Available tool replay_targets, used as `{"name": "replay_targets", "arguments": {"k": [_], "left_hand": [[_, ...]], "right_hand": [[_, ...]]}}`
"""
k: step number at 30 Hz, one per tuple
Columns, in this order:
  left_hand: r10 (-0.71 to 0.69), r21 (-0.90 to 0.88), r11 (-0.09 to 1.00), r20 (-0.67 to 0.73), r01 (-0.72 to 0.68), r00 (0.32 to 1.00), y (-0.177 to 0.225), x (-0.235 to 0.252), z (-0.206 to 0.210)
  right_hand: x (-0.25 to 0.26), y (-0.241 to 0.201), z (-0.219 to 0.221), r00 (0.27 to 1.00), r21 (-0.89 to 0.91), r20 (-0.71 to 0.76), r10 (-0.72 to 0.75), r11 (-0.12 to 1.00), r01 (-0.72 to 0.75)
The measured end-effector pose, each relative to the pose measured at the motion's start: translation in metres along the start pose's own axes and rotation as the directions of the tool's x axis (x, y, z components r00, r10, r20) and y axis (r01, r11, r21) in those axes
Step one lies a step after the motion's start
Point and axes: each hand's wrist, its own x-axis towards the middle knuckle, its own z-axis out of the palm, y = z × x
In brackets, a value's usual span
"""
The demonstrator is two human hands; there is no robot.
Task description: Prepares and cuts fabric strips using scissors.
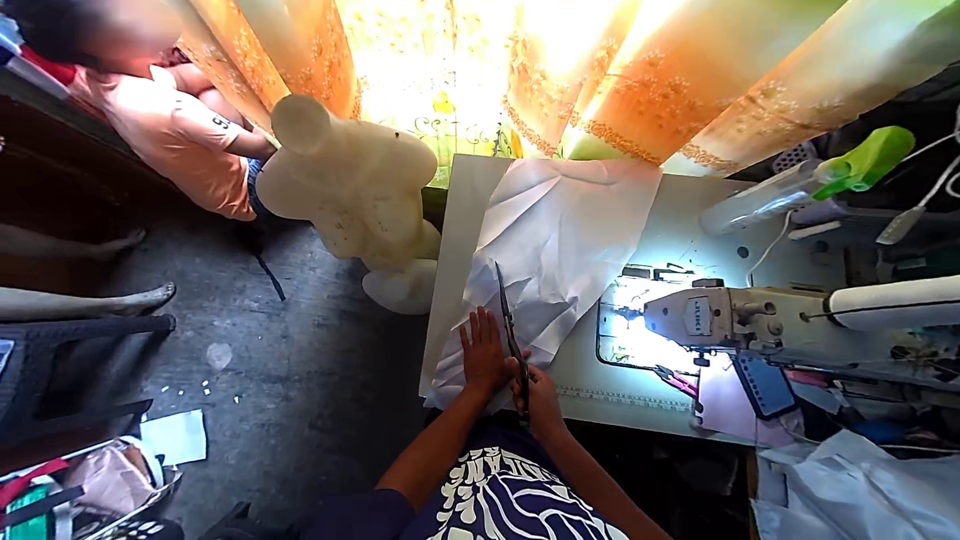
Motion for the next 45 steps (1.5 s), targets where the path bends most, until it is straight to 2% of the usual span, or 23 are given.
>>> {"name": "replay_targets", "arguments": {"k": [6, 13, 17, 21, 30, 38, 45], "left_hand": [[0.0, 0.023, 1.0, -0.015, 0.001, 1.0, -0.001, 0.001, 0.005], [0.025, 0.067, 0.998, -0.081, -0.019, 0.996, 0.001, 0.001, 0.008], [0.032, 0.058, 0.998, -0.116, -0.025, 0.993, 0.0, 0.0, 0.01], [0.017, 0.018, 1.0, -0.078, -0.016, 0.997, 0.001, 0.0, 0.006], [-0.007, 0.054, 0.998, -0.098, 0.013, 0.995, 0.0, 0.001, 0.01], [0.015, 0.054, 0.998, -0.142, -0.007, 0.99, -0.002, 0.0, 0.014], [0.019, 0.037, 0.999, -0.167, -0.013, 0.986, -0.001, -0.003, 0.012]], "right_hand": [[0.005, -0.011, -0.003, 0.999, 0.035, 0.027, 0.041, 0.999, -0.042], [0.039, -0.04, 0.008, 0.996, 0.025, 0.044, 0.083, 0.996, -0.084], [0.037, -0.043, 0.008, 0.998, 0.021, 0.018, 0.061, 0.998, -0.062], [0.036, -0.045, 0.01, 1.0, 0.028, 0.009, 0.028, 0.999, -0.028], [0.061, -0.06, 0.016, 0.991, 0.026, 0.09, 0.1, 0.994, -0.103], [0.057, -0.07, 0.019, 0.997, 0.031, 0.049, 0.066, 0.997, -0.068], [0.077, -0.081, 0.027, 0.99, 0.033, 0.103, 0.101, 0.994, -0.105]]}}
